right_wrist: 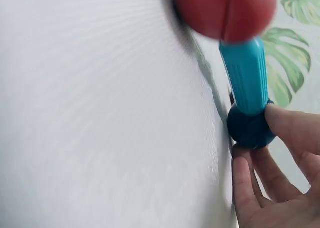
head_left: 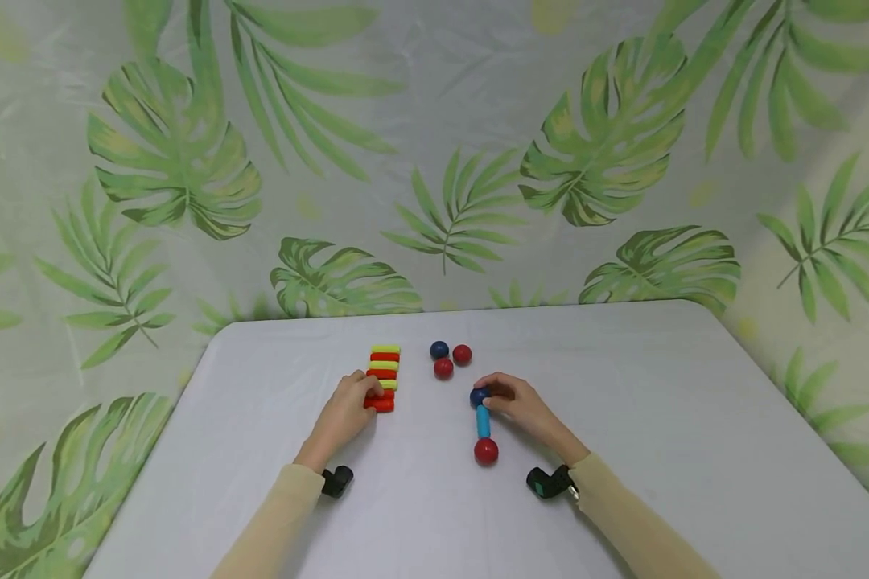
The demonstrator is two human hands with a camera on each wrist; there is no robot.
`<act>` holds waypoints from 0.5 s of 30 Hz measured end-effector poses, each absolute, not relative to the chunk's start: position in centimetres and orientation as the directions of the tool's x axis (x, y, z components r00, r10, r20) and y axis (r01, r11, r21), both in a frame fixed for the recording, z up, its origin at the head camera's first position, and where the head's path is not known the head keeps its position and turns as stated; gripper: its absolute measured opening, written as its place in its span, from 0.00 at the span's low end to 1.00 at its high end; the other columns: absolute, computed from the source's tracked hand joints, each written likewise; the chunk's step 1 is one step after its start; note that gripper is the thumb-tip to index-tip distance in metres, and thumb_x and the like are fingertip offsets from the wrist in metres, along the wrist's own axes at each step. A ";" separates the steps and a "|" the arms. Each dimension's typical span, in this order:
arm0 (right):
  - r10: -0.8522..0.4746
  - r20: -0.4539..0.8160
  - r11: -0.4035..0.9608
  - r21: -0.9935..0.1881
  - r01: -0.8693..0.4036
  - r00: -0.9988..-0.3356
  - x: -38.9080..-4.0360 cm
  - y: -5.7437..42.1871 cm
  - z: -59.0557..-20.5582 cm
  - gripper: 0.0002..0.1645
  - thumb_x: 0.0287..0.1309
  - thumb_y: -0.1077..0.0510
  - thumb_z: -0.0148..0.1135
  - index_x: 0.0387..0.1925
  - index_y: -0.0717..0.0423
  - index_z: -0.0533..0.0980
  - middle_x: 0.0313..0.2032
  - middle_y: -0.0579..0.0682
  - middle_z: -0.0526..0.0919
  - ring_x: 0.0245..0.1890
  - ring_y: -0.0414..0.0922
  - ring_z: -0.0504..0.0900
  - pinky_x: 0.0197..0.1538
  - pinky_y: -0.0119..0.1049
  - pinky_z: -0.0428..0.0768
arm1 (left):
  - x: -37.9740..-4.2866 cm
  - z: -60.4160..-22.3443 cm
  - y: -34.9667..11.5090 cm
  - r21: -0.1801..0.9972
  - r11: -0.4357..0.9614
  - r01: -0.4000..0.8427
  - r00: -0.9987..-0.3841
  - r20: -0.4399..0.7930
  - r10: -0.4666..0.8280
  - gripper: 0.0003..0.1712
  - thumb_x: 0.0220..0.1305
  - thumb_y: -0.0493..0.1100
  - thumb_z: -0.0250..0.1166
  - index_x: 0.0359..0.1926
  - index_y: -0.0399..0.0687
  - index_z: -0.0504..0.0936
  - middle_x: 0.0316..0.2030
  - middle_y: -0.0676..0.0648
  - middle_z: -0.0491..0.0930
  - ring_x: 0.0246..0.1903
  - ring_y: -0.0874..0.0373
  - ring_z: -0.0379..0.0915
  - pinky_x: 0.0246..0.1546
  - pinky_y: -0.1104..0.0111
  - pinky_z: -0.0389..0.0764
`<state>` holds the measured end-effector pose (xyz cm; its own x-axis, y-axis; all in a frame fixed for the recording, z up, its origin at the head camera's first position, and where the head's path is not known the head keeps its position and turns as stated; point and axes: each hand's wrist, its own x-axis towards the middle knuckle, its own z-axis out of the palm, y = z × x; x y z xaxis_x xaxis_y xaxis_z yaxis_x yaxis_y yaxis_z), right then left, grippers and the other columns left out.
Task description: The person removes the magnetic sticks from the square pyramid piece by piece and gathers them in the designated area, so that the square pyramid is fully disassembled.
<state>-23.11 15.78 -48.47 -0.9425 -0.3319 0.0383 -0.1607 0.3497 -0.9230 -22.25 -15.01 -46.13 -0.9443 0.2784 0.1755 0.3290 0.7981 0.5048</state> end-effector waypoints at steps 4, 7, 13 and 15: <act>-0.263 0.023 0.442 -0.886 -0.142 -0.965 -22.7 16.1 -48.4 0.13 0.60 0.64 0.63 0.48 0.57 0.77 0.46 0.53 0.79 0.46 0.50 0.76 0.53 0.45 0.75 | -21.9 -45.8 -13.8 0.556 0.723 0.410 -0.911 0.205 0.358 0.13 0.54 0.29 0.68 0.40 0.43 0.78 0.39 0.47 0.72 0.42 0.50 0.66 0.43 0.59 0.74; -0.219 0.016 0.511 -0.850 -0.129 -0.975 -22.4 16.4 -48.2 0.12 0.58 0.60 0.65 0.44 0.57 0.77 0.40 0.51 0.77 0.40 0.48 0.74 0.46 0.40 0.74 | -21.4 -45.6 -12.1 0.627 0.614 0.481 -0.856 0.185 0.482 0.12 0.59 0.34 0.66 0.44 0.41 0.77 0.42 0.45 0.73 0.44 0.48 0.68 0.46 0.58 0.74; -0.216 0.016 0.561 -0.817 -0.137 -0.976 -21.8 17.1 -47.9 0.14 0.57 0.55 0.67 0.41 0.59 0.76 0.38 0.51 0.76 0.37 0.46 0.72 0.42 0.38 0.72 | -20.3 -46.3 -8.3 0.654 0.570 0.497 -0.771 0.032 0.636 0.22 0.60 0.47 0.68 0.52 0.50 0.72 0.48 0.51 0.70 0.50 0.55 0.65 0.49 0.65 0.74; -0.269 0.018 0.534 -0.830 -0.164 -0.963 -21.6 17.4 -47.8 0.15 0.58 0.55 0.66 0.43 0.59 0.75 0.41 0.52 0.78 0.40 0.47 0.74 0.45 0.40 0.72 | -20.2 -46.5 -7.3 0.614 0.600 0.513 -0.763 0.006 0.647 0.22 0.59 0.47 0.69 0.51 0.52 0.71 0.46 0.53 0.69 0.48 0.58 0.65 0.47 0.69 0.74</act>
